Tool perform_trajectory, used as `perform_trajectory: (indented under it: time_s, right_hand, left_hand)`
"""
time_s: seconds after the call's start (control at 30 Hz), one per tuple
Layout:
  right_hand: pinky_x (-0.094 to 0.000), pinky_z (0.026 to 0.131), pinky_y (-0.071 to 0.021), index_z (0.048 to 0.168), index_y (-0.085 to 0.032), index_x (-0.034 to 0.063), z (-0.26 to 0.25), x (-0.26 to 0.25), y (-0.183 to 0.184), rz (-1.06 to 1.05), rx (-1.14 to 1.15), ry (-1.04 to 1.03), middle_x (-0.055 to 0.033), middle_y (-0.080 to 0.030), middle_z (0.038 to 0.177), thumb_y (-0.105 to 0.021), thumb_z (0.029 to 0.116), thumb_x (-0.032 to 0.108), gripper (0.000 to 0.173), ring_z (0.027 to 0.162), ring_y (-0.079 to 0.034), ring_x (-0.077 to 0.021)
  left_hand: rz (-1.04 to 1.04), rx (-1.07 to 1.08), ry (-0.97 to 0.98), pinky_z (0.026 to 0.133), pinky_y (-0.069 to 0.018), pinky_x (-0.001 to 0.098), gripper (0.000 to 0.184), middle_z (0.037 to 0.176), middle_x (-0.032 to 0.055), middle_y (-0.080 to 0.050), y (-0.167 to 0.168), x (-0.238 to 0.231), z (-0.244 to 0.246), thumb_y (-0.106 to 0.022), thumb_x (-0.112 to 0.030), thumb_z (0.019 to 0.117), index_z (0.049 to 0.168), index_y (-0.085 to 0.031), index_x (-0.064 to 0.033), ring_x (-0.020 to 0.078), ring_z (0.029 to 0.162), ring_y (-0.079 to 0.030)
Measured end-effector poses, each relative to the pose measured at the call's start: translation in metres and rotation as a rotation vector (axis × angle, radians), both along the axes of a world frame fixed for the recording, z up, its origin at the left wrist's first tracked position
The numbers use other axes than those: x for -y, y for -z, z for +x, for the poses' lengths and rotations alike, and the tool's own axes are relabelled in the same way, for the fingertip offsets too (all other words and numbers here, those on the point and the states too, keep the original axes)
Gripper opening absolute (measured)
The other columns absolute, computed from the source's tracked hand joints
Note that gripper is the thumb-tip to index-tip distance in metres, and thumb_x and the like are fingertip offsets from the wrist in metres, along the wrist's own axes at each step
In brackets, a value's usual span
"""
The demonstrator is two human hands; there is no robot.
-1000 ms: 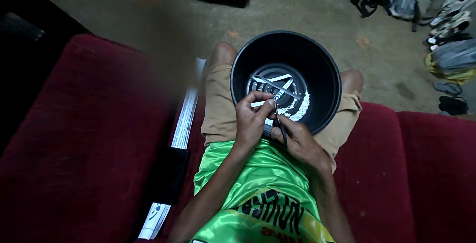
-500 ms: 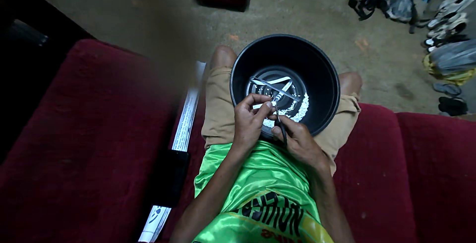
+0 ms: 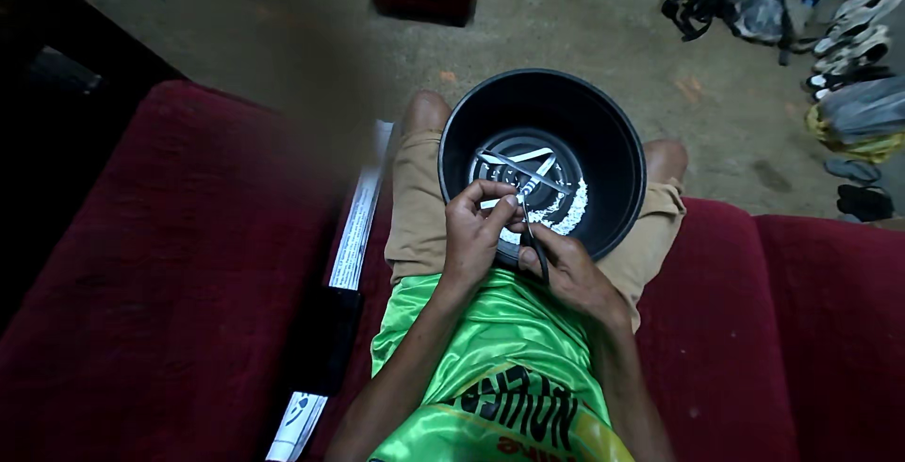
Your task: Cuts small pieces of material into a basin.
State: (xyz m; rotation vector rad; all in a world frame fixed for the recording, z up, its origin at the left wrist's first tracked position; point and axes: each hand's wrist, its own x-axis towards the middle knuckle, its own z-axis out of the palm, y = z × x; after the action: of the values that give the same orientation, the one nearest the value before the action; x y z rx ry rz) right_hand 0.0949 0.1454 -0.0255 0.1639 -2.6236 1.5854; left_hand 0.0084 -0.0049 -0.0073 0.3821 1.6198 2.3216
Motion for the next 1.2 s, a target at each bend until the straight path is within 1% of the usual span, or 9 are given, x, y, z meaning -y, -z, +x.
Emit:
perform_trajectory:
  time_s: [0.23,0.33,0.4,0.5,0.57,0.8,1.0,1.1,1.2]
  right_hand:
    - [-0.0238,0.061,-0.0501,0.124,-0.066,0.0066,-0.0004,0.0008,0.0026,-0.039,-0.005,0.033,0.0012,-0.061,0.077,-0.053,0.1055,0.040,0.041,0.064,-0.056,-0.0047]
    - [-0.0238,0.060,-0.0512,0.123,-0.066,0.0071,0.0002,0.0017,0.0029,-0.055,-0.004,0.058,0.0008,-0.062,0.077,-0.055,0.1054,0.036,0.036,0.064,-0.057,-0.0050]
    - [-0.0250,0.060,-0.0511,0.125,-0.066,0.0082,0.0009,0.0005,0.0035,-0.052,0.019,0.051,0.0007,-0.062,0.078,-0.054,0.1053,0.040,0.039,0.064,-0.057,-0.0058]
    - [-0.0253,0.064,-0.0508,0.131,-0.064,0.0083,0.0004,-0.0007,-0.0001,-0.001,0.045,0.003,0.0010,-0.061,0.081,-0.051,0.1042,0.049,0.051,0.067,-0.055,-0.0051]
    - [-0.0242,0.063,-0.0496,0.130,-0.064,0.0079,0.0003,0.0003,-0.0022,0.018,0.047,0.000,0.0021,-0.060,0.079,-0.051,0.1036,0.052,0.054,0.066,-0.054,-0.0038]
    - [-0.0245,0.062,-0.0497,0.127,-0.065,0.0073,-0.0015,0.0001,-0.0007,0.009,0.024,0.011,0.0016,-0.060,0.078,-0.050,0.1053,0.048,0.048,0.066,-0.055,-0.0048]
    - [-0.0248,0.063,-0.0516,0.124,-0.066,0.0063,-0.0018,0.0007,0.0017,-0.013,-0.009,0.017,0.0002,-0.062,0.079,-0.052,0.1062,0.040,0.041,0.067,-0.058,-0.0057]
    - [-0.0245,0.062,-0.0520,0.124,-0.066,0.0066,-0.0013,0.0022,0.0031,-0.040,-0.014,0.038,-0.0001,-0.063,0.079,-0.054,0.1060,0.035,0.036,0.066,-0.058,-0.0060]
    - [-0.0257,0.062,-0.0524,0.125,-0.066,0.0080,0.0001,0.0013,0.0018,-0.036,0.026,0.030,0.0004,-0.063,0.080,-0.053,0.1058,0.041,0.041,0.066,-0.058,-0.0064]
  left_hand:
    - [-0.015,-0.027,-0.007,0.075,-0.0646,0.0366,0.010,0.096,0.0119,-0.071,0.0014,0.0000,-0.0003,-0.063,0.001,0.0979,0.107,-0.065,0.0003,0.0200,0.075,-0.072]
    - [-0.029,-0.032,-0.012,0.077,-0.0642,0.0376,0.009,0.100,0.0117,-0.070,0.0020,0.0002,-0.0012,-0.062,0.000,0.0983,0.107,-0.066,-0.0008,0.0211,0.079,-0.072]
    - [-0.029,-0.022,-0.019,0.077,-0.0642,0.0384,0.009,0.101,0.0121,-0.071,0.0019,-0.0001,-0.0014,-0.062,0.000,0.0987,0.107,-0.066,-0.0008,0.0218,0.079,-0.072]
    - [-0.017,-0.013,-0.028,0.075,-0.0638,0.0369,0.010,0.096,0.0118,-0.071,0.0018,-0.0004,-0.0023,-0.062,0.000,0.0986,0.108,-0.066,-0.0006,0.0203,0.076,-0.072]
    - [-0.014,-0.010,-0.018,0.073,-0.0632,0.0350,0.010,0.092,0.0114,-0.070,0.0014,-0.0007,-0.0013,-0.062,-0.001,0.0986,0.108,-0.065,-0.0002,0.0187,0.073,-0.070]
    - [-0.028,-0.026,-0.010,0.072,-0.0639,0.0354,0.010,0.097,0.0113,-0.070,0.0011,-0.0018,-0.0009,-0.063,-0.001,0.0984,0.108,-0.066,-0.0007,0.0192,0.074,-0.070]
    - [-0.043,-0.032,-0.012,0.071,-0.0631,0.0333,0.010,0.091,0.0112,-0.071,0.0003,-0.0018,-0.0009,-0.063,-0.001,0.0987,0.108,-0.066,-0.0001,0.0184,0.072,-0.070]
    - [-0.046,-0.032,-0.014,0.071,-0.0631,0.0332,0.010,0.092,0.0114,-0.070,0.0003,-0.0015,-0.0012,-0.062,0.000,0.0989,0.108,-0.066,0.0003,0.0185,0.073,-0.070]
    - [-0.040,-0.014,-0.016,0.072,-0.0636,0.0349,0.010,0.092,0.0119,-0.071,0.0011,-0.0013,-0.0016,-0.062,-0.001,0.0994,0.109,-0.065,0.0000,0.0193,0.074,-0.071]
